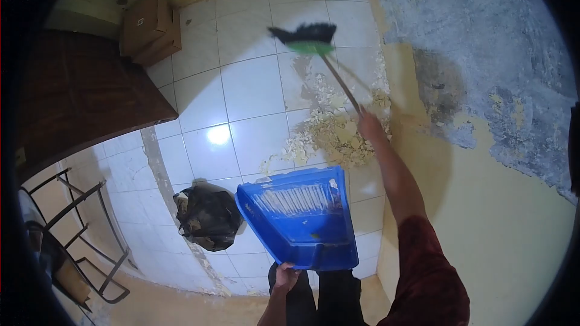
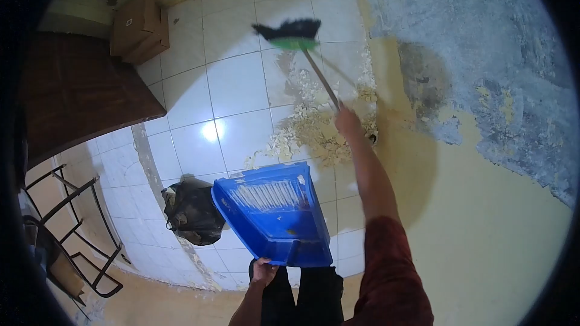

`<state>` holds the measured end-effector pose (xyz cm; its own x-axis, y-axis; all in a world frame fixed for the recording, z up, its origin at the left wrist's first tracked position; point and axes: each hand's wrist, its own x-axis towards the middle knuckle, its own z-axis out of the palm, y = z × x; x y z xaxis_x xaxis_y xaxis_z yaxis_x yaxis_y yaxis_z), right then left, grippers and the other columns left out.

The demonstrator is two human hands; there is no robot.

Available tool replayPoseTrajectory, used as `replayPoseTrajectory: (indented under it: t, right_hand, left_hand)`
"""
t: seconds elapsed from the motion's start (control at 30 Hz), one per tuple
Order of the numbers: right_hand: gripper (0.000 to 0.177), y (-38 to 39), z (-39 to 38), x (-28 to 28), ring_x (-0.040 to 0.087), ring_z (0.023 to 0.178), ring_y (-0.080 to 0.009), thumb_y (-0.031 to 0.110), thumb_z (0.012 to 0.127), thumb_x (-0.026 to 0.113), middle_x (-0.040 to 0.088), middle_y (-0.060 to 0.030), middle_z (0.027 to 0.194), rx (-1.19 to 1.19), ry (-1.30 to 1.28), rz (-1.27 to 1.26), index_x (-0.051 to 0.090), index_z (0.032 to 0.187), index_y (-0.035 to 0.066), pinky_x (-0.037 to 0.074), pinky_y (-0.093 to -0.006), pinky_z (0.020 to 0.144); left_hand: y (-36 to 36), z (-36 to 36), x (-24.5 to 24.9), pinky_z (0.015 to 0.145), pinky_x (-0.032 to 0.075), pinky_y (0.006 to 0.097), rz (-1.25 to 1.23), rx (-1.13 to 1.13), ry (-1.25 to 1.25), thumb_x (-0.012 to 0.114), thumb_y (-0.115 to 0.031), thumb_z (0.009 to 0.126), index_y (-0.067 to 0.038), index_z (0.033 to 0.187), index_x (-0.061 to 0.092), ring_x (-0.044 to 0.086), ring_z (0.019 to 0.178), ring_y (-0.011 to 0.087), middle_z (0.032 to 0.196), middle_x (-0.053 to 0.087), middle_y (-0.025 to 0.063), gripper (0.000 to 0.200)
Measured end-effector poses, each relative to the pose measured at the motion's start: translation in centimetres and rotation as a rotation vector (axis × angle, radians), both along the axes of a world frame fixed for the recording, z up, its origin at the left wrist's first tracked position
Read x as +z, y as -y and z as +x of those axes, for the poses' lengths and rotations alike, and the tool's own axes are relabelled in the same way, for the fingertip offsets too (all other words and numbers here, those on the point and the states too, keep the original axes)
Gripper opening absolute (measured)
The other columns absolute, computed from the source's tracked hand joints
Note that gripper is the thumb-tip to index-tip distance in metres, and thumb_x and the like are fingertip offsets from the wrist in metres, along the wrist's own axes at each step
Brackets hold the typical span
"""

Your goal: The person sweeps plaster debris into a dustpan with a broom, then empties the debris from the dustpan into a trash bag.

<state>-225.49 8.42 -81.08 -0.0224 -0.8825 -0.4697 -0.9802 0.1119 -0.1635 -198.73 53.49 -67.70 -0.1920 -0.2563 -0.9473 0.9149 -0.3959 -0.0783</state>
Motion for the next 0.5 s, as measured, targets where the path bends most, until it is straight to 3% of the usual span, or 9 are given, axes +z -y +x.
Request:
replayPoseTrajectory:
  t: [0.07, 0.1, 0.13, 0.17, 0.2, 0.33, 0.4, 0.47, 0.5]
  right_hand:
    - [0.056, -10.2, -7.4, -2.6, 0.06, 0.08, -0.0399, 0.02, 0.087, 0.044, 0.062, -0.0224, 0.089, 0.07, 0.001, 0.091, 0.027, 0.14, 0.017, 0.048, -0.0506, 0.071]
    - [0.057, -14.7, -8.6, 1.1, 0.061, 0.076, -0.0404, 0.023, 0.087, 0.044, 0.062, -0.023, 0.083, -0.012, -0.077, 0.277, 0.025, 0.141, 0.018, 0.048, -0.0512, 0.069]
    - [0.045, -18.5, -9.5, 4.3, 0.058, 0.081, -0.0455, 0.023, 0.09, 0.041, 0.061, -0.0276, 0.088, -0.061, -0.105, 0.316, 0.036, 0.135, 0.015, 0.046, -0.0525, 0.073]
    - [0.044, -22.7, -10.1, 11.0, 0.059, 0.077, -0.0465, 0.025, 0.09, 0.043, 0.061, -0.0276, 0.085, -0.105, -0.105, 0.31, 0.04, 0.133, 0.016, 0.047, -0.0534, 0.074]
    - [0.042, -24.5, -10.9, 12.9, 0.06, 0.076, -0.0439, 0.023, 0.09, 0.045, 0.06, -0.0273, 0.084, -0.123, -0.073, 0.29, 0.044, 0.131, 0.017, 0.048, -0.0514, 0.071]
    - [0.044, -25.6, -9.7, 20.9, 0.061, 0.078, -0.0418, 0.025, 0.089, 0.047, 0.062, -0.0247, 0.087, -0.258, 0.058, 0.135, 0.043, 0.133, 0.023, 0.049, -0.0505, 0.073]
    - [0.044, -24.1, -11.0, 21.2, 0.059, 0.063, -0.0398, 0.022, 0.089, 0.049, 0.061, -0.0235, 0.077, -0.217, -0.052, 0.131, 0.043, 0.133, 0.017, 0.048, -0.0482, 0.06]
    - [0.04, -15.9, -11.9, 16.0, 0.057, 0.061, -0.0402, 0.021, 0.09, 0.046, 0.059, -0.0233, 0.072, -0.102, 0.108, -0.193, 0.045, 0.13, 0.015, 0.045, -0.0487, 0.054]
    - [0.039, -9.5, -9.9, 15.9, 0.057, 0.067, -0.0416, 0.022, 0.091, 0.046, 0.059, -0.0242, 0.076, -0.19, 0.119, -0.143, 0.045, 0.129, 0.011, 0.045, -0.0493, 0.058]
  left_hand:
    - [-0.7, -0.1, -2.3, 0.053, 0.041, 0.0244, -0.025, 0.041, -0.05, 0.059, -0.008, 0.069, -0.007, 0.092, 0.056, 0.053, 0.063, 0.0157, 0.077, 0.057, 0.0022, 0.024]
    - [-1.0, -0.2, -2.9, 0.052, 0.041, 0.0243, -0.049, 0.073, -0.097, 0.059, -0.008, 0.069, -0.007, 0.093, 0.055, 0.054, 0.063, 0.0158, 0.078, 0.057, 0.0023, 0.025]
    - [-0.7, -0.3, -2.5, 0.052, 0.041, 0.0243, -0.044, 0.075, -0.105, 0.059, -0.008, 0.069, -0.007, 0.093, 0.055, 0.054, 0.063, 0.0158, 0.078, 0.057, 0.0023, 0.025]
    - [-1.2, -0.3, 0.7, 0.052, 0.041, 0.0242, -0.017, 0.09, -0.125, 0.059, -0.008, 0.068, -0.007, 0.093, 0.056, 0.054, 0.063, 0.016, 0.079, 0.057, 0.0025, 0.025]
    - [0.0, -0.6, 0.1, 0.052, 0.041, 0.0241, -0.003, 0.12, -0.132, 0.059, -0.007, 0.068, -0.007, 0.093, 0.056, 0.054, 0.063, 0.0163, 0.079, 0.058, 0.0027, 0.025]
    - [0.8, -1.2, 0.2, 0.053, 0.042, 0.0238, 0.07, 0.09, -0.076, 0.06, -0.01, 0.067, -0.007, 0.092, 0.056, 0.055, 0.066, 0.0155, 0.082, 0.059, 0.003, 0.025]
    - [-0.3, -1.4, 2.5, 0.053, 0.042, 0.0239, 0.032, 0.076, -0.086, 0.059, -0.011, 0.068, -0.008, 0.093, 0.055, 0.055, 0.067, 0.0155, 0.082, 0.059, 0.0031, 0.026]
    - [-0.2, -2.1, 2.0, 0.053, 0.042, 0.024, -0.025, 0.083, -0.077, 0.059, -0.011, 0.068, -0.008, 0.094, 0.055, 0.054, 0.067, 0.0154, 0.083, 0.059, 0.0031, 0.026]
    - [-0.4, -2.7, 2.0, 0.054, 0.042, 0.0239, -0.033, 0.075, -0.052, 0.059, -0.011, 0.068, -0.008, 0.094, 0.055, 0.054, 0.067, 0.0155, 0.083, 0.059, 0.0032, 0.027]
